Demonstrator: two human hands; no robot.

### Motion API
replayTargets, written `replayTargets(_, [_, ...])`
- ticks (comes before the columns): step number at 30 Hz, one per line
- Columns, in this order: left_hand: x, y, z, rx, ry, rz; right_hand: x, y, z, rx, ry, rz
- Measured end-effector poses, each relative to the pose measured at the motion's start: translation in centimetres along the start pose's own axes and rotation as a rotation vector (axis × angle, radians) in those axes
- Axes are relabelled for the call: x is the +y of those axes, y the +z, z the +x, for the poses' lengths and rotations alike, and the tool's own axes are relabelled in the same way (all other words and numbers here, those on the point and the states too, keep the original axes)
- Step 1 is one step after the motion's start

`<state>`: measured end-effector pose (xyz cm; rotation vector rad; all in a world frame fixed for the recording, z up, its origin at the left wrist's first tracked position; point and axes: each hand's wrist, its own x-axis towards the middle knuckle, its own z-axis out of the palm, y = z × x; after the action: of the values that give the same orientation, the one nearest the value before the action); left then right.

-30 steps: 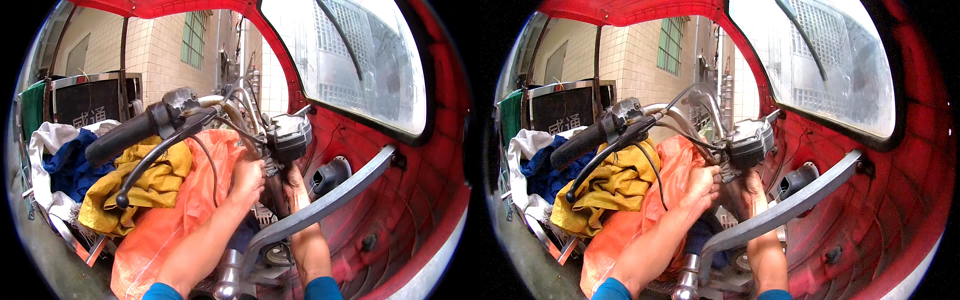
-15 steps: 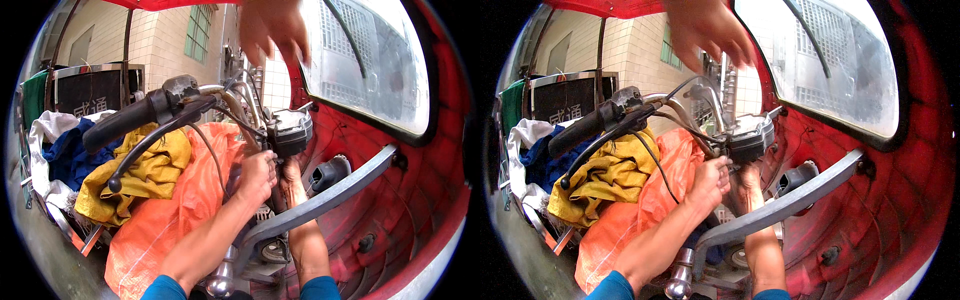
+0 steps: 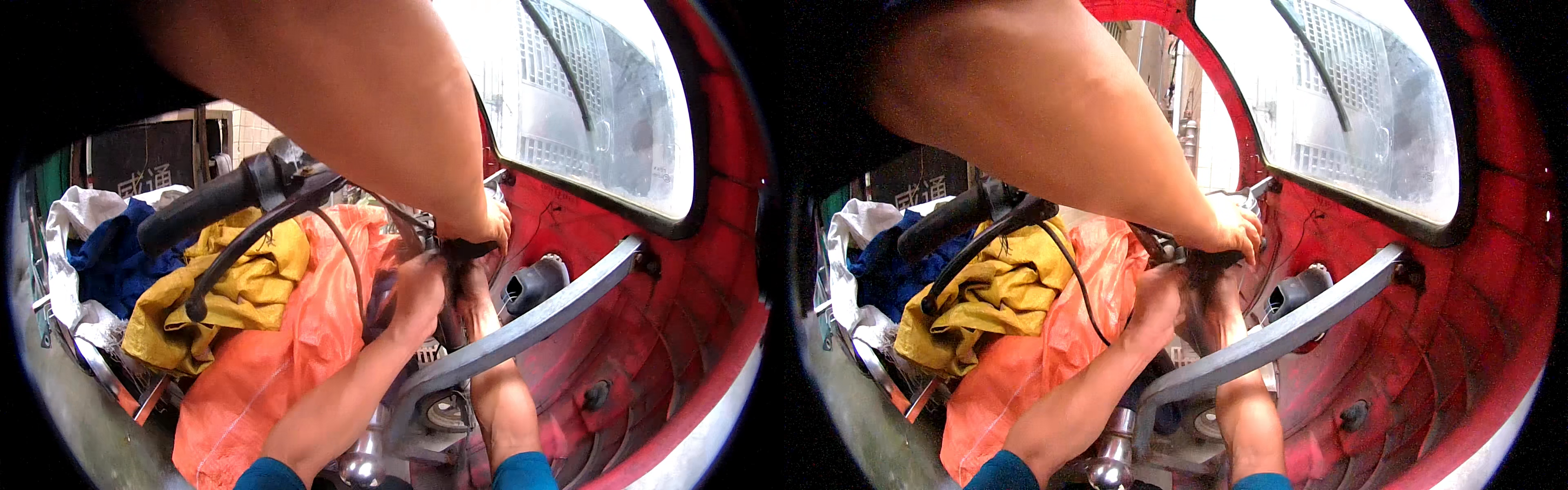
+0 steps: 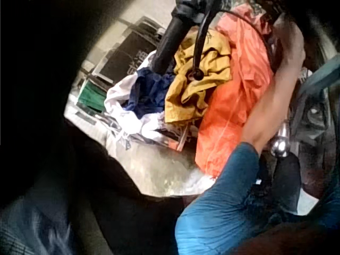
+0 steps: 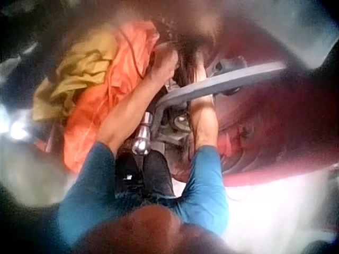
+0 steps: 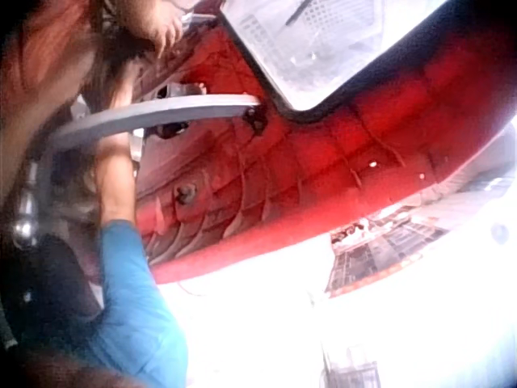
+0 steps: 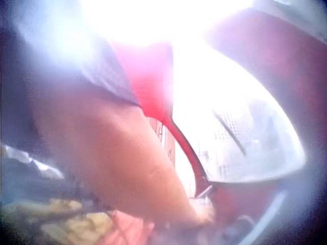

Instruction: The person repairs wiring on a red three-wheeled vehicle by connecting a blue and white electrical connector to the handlebar assembly. They then use a screwdriver to tighten a screw on the left handlebar grip.

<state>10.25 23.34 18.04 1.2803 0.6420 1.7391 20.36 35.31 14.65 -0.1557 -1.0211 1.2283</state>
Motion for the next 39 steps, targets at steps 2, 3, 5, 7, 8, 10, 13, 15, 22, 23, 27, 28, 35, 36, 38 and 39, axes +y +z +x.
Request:
replayTargets(2, [-1.1,-0.5,0.6,0.022,0.187,0.346,0.8,-1.5,0.6,0.006,0.022,-0.003])
replayTargets(3, [-1.5,-1.6,1.3,0.052,0.300,0.521,-0.1,1.9,-1.2,-0.109,0.126,0.179])
replayTargets(5, [-1.2,-1.9,1.3,0.084,0.387,0.783,-0.1,2.9,-1.4,-0.078,0.202,0.206])
replayTargets(7, [-0.1,-1.1,0.6,0.104,0.333,0.965,0.0,3.1,-1.3,0.105,0.136,0.073])
replayTargets(8, [0.1,-1.0,0.6,0.124,0.332,0.959,0.1,2.8,-1.1,0.094,0.130,0.058])
replayTargets(10, [0.1,-0.3,0.6,0.150,0.326,0.931,-0.3,1.6,-1.1,0.086,0.109,0.015])
replayTargets(13, [0.5,-0.4,1.8,0.226,0.453,0.907,0.3,2.0,-1.3,0.152,-0.067,-0.173])
replayTargets(15, [0.7,-0.3,2.3,0.257,0.456,0.877,0.2,2.5,-1.3,0.131,-0.032,-0.148])
replayTargets(22, [-0.2,-0.7,1.8,0.313,0.539,0.823,0.6,2.3,-0.3,-0.048,0.030,0.038])
replayTargets(23, [0.0,-0.8,2.0,0.323,0.554,0.846,0.0,3.4,-1.2,-0.048,0.038,0.106])
replayTargets(27, [-1.6,-0.7,1.4,0.390,0.626,0.830,0.2,1.7,-1.1,0.062,-0.075,-0.114])
replayTargets(28, [-1.9,-0.6,1.0,0.414,0.651,0.823,0.7,1.6,-0.9,0.083,-0.129,-0.092])
replayTargets(35, [-0.4,-1.4,0.6,0.286,0.811,1.166,0.7,0.9,-0.5,0.084,-0.130,-0.147])
replayTargets(36, [-0.2,-1.3,0.7,0.240,0.801,1.228,1.1,0.2,0.0,0.086,-0.097,-0.171])
replayTargets(38, [0.5,-1.3,0.7,0.186,0.720,1.354,2.3,-0.8,1.4,0.075,-0.032,-0.201])
replayTargets(39, [0.7,-1.6,0.7,0.177,0.684,1.391,2.2,-0.4,1.1,0.102,-0.074,-0.218])
